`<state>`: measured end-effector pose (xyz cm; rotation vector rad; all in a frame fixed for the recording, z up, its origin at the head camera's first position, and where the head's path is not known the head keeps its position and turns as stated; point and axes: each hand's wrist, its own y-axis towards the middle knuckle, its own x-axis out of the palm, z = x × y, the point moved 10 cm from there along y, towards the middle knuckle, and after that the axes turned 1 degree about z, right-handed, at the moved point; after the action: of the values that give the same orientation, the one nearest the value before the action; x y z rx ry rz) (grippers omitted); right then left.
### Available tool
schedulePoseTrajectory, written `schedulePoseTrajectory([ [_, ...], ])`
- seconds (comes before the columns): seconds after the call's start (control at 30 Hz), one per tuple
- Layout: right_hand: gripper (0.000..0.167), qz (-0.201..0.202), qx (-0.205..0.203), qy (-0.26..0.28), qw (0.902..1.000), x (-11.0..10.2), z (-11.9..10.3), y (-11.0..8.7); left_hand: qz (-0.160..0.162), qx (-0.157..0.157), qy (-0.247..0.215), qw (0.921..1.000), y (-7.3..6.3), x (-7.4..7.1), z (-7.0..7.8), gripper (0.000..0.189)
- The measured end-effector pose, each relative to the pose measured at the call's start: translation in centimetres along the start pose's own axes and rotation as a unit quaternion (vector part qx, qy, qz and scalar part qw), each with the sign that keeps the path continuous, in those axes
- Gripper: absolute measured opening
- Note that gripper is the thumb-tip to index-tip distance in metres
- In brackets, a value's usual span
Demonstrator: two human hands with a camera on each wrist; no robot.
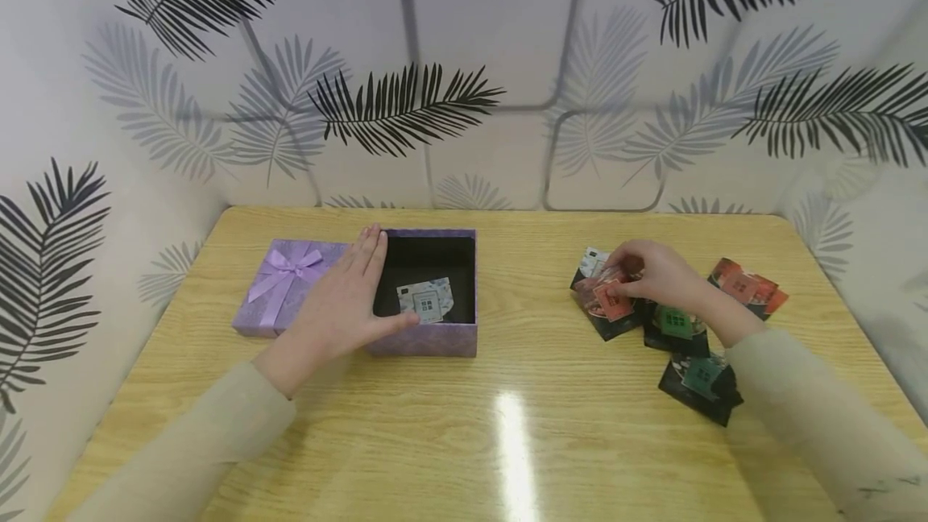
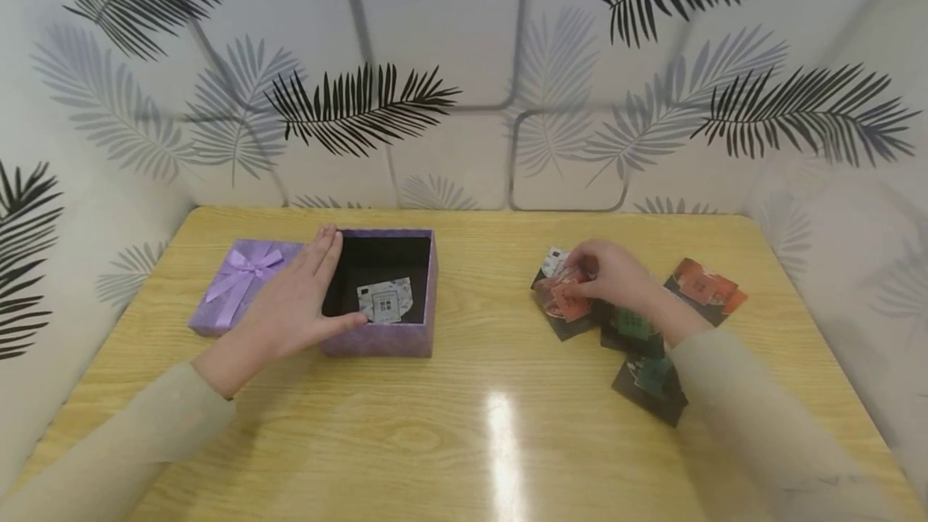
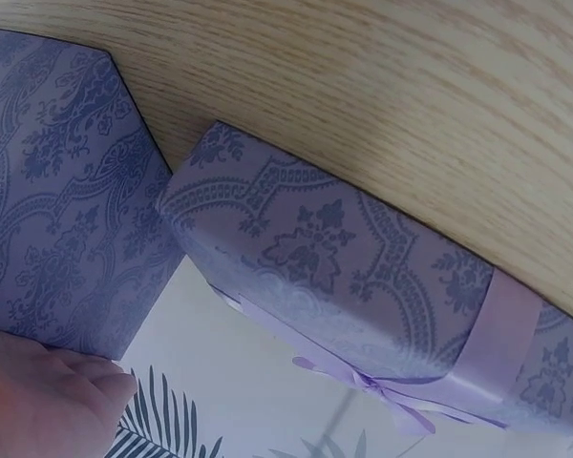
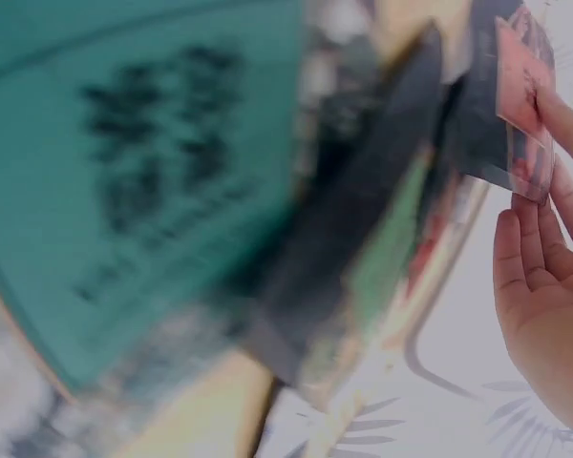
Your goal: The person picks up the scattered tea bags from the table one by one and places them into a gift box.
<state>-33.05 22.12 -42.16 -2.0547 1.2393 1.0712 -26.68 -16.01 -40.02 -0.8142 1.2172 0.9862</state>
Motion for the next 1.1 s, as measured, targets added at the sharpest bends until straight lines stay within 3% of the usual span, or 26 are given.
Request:
schedulePoseTrajectory([
  [0.13, 0.014, -0.005, 0.023, 0.004, 0.9997, -1.0, -0.4, 0.2, 0.001, 0.002, -0.001, 1.0000, 0.0, 0.0, 0.1, 0.126],
  [0.3, 0.013, -0.012, 0.041, 0.025, 0.9988, -2.1, -1.3, 0.6, -0.004, 0.001, 0.004, 1.0000, 0.0, 0.1, 0.0, 0.126],
  [0.7, 0.017, 0.051, 0.015, 0.031, 0.9981, -5.4, -6.2, 3.0, -0.006, 0.007, 0.016, 0.9998, 0.2, 0.2, -0.1, 0.127],
  [1.1, 0.015, 0.091, -0.015, 0.064, 0.9937, -5.4, -12.7, 6.8, -0.007, 0.014, 0.028, 0.9995, 0.2, -0.2, 0.1, 0.126],
])
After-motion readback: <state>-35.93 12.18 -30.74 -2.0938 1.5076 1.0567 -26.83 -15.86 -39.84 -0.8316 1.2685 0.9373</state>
